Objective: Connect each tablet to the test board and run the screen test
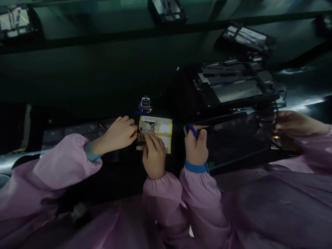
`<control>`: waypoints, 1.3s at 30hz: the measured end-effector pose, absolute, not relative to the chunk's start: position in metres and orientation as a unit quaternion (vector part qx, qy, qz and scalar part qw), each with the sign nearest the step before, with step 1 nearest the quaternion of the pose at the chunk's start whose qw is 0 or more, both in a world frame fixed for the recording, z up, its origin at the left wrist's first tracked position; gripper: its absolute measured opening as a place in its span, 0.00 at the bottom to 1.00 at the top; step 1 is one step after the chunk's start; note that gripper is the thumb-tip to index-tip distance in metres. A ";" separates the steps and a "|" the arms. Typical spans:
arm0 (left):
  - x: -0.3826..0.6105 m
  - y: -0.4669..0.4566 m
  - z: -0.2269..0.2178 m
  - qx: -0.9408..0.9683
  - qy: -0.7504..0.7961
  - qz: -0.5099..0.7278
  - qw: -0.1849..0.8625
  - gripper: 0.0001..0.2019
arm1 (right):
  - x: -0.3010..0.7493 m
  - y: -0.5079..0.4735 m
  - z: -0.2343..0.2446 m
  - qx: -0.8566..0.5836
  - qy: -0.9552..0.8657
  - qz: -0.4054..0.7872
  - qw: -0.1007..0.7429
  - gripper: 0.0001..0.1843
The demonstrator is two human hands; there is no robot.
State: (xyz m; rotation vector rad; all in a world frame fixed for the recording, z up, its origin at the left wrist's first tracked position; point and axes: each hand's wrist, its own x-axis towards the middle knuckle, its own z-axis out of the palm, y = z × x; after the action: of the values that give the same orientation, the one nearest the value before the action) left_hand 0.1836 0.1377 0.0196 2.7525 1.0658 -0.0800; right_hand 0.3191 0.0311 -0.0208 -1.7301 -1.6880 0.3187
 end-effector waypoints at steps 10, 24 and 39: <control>0.149 0.144 0.055 0.908 0.395 0.038 0.137 0.13 | 0.321 0.023 -0.011 -0.676 -0.694 0.028 0.247 0.17; 0.127 0.087 0.064 0.785 0.317 0.222 0.483 0.20 | 0.315 0.040 0.067 -0.485 -0.694 0.368 0.384 0.13; 0.093 0.082 0.031 0.464 0.304 0.387 0.737 0.12 | 0.222 0.139 0.050 -0.487 -0.798 0.137 0.327 0.20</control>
State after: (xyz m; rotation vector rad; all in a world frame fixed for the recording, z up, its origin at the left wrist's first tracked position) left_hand 0.0935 0.0820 0.0313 1.0199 0.6671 0.8497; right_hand 0.2225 0.1390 0.0498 -1.2770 -2.0906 0.3577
